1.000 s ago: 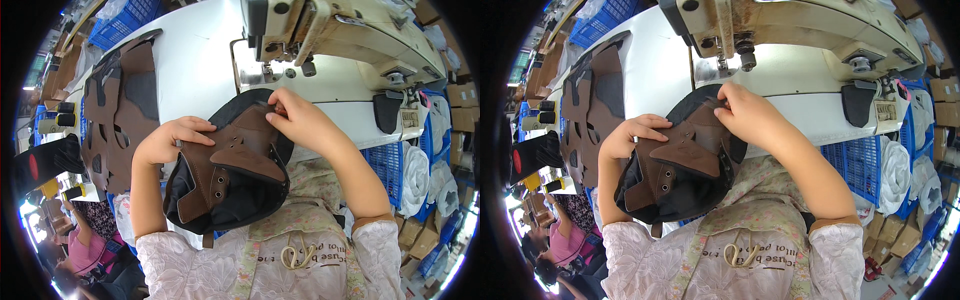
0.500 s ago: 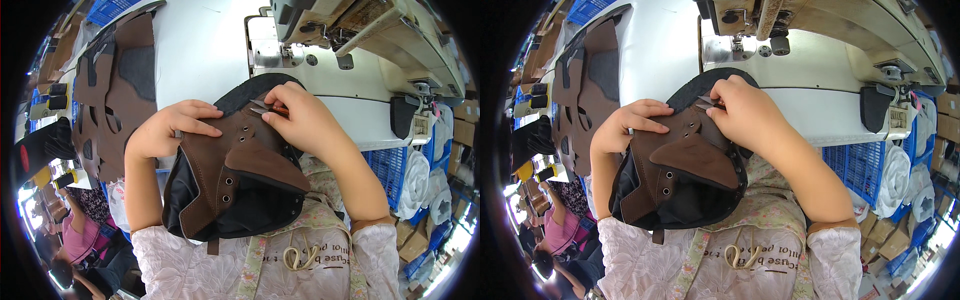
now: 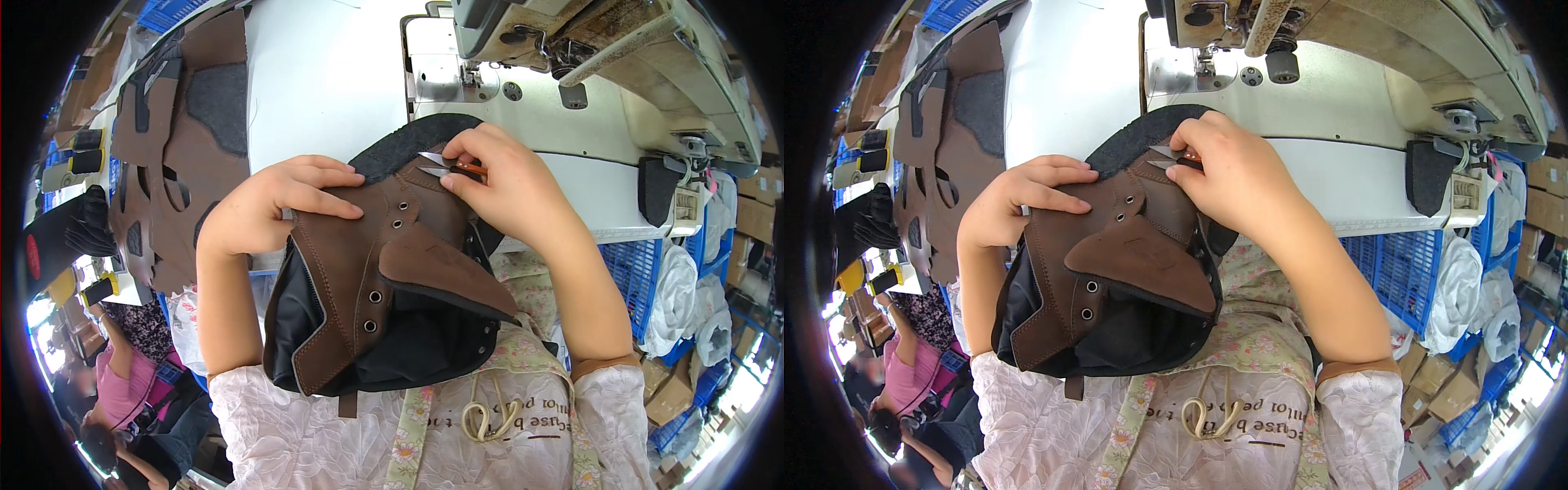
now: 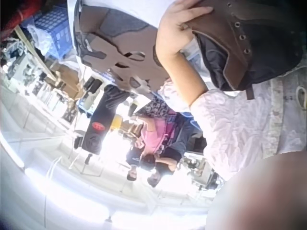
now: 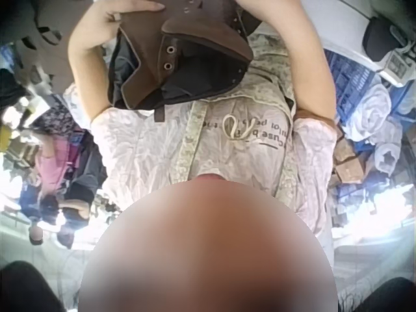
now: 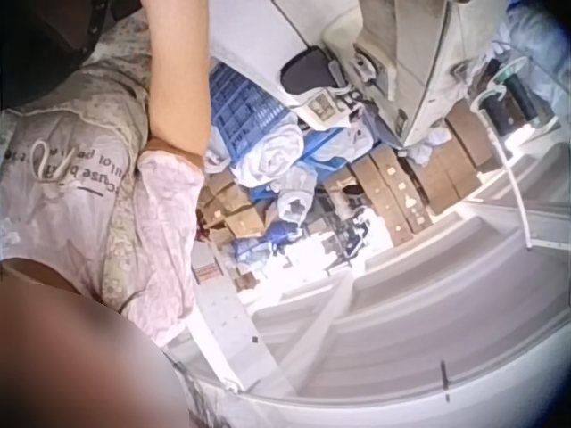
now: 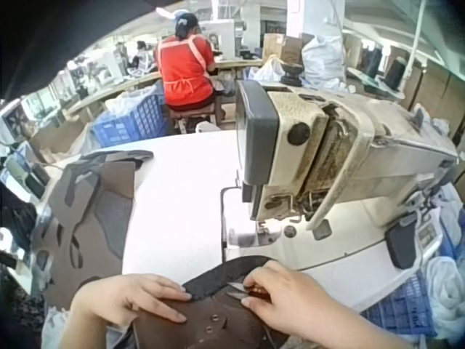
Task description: The recorder uses a sewing machine to stitch together various leather and synthetic components for shoe uppers.
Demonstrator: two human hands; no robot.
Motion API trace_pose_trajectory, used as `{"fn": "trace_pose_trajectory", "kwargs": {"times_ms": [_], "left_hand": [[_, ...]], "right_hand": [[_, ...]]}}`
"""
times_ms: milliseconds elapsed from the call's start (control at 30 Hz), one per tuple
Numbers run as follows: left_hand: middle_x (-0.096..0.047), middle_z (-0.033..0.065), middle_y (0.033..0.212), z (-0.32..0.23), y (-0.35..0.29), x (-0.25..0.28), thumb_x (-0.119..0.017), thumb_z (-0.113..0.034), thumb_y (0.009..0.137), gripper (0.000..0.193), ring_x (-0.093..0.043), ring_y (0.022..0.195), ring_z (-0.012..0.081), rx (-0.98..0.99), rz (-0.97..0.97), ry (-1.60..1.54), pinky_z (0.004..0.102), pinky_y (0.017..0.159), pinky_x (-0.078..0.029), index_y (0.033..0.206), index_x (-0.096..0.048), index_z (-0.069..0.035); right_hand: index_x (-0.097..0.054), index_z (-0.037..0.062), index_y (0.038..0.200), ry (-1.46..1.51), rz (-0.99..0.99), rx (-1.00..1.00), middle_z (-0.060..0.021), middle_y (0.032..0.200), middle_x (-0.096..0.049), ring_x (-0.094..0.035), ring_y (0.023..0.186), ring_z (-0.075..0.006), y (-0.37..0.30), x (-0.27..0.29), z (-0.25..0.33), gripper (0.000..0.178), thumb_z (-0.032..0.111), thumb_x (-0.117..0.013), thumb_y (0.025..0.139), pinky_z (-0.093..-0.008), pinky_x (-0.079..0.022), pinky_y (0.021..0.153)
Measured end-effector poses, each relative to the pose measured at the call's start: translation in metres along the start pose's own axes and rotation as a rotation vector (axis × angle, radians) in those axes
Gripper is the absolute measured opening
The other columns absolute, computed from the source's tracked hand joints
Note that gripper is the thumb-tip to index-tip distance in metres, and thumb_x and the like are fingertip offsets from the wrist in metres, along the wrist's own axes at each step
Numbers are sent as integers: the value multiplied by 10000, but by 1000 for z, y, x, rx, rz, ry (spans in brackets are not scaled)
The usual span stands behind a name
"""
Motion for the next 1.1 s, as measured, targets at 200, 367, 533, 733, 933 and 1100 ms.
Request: {"fn": "trace_pose_trajectory", "kwargs": {"times_ms": [200, 367, 533, 733, 933, 1100], "left_hand": [[-645, 199, 1229, 2, -1, -1, -761, -140, 690, 355, -562, 1172, 395, -4, -2, 2, 456, 987, -434, 1031, -750, -42], [-644, 199, 1230, 3, -2, 0, -762, -137, 679, 365, -563, 1172, 393, 6, -2, 7, 459, 987, -433, 1032, -750, -44], [-644, 201, 1230, 3, -2, 0, -763, -145, 686, 362, -563, 1175, 395, -13, 5, 3, 460, 996, -426, 1035, -750, -49], [-644, 206, 1230, 3, -1, 0, -762, -157, 693, 358, -562, 1176, 397, -18, 2, -5, 463, 1000, -423, 1035, -750, -50], [-646, 206, 1224, 3, -1, 0, -760, -156, 697, 357, -564, 1173, 396, -27, 4, -2, 461, 1000, -424, 1037, -750, -47], [-644, 207, 1226, 4, -1, 0, -747, -144, 711, 343, -565, 1170, 397, -33, 15, 2, 461, 998, -424, 1040, -748, -46]], "right_hand": [[-654, 55, 944, 77, -43, 13, -94, 917, -621, -643, 827, -271, 5, -4, -6, 180, 161, -714, 811, -367, -519, 739], [-661, 57, 928, 73, -56, -5, -88, 885, -619, -639, 800, -267, 7, -3, -7, 163, 148, -715, 804, -358, -516, 725], [-662, 68, 922, 106, -28, 23, -87, 898, -623, -647, 810, -270, 5, -2, -3, 165, 170, -716, 804, -365, -519, 728], [-665, 72, 916, 7, 38, 47, -84, 921, -631, -654, 847, -269, 10, -4, 5, 179, 196, -719, 798, -373, -521, 745], [-686, 77, 901, 68, 87, 50, -83, 882, -636, -646, 828, -262, 18, -11, 8, 187, 208, -732, 777, -366, -516, 737], [-695, 69, 885, 78, 144, -6, -86, 831, -641, -640, 817, -260, 24, -13, 6, 188, 210, -732, 767, -369, -510, 727]]}}
Point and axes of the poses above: each hand's wrist, its own y-axis towards the middle knuckle, its own x-axis out of the back of the hand, z = x × y, the point moved 4 cm from there along y, towards the middle knuckle
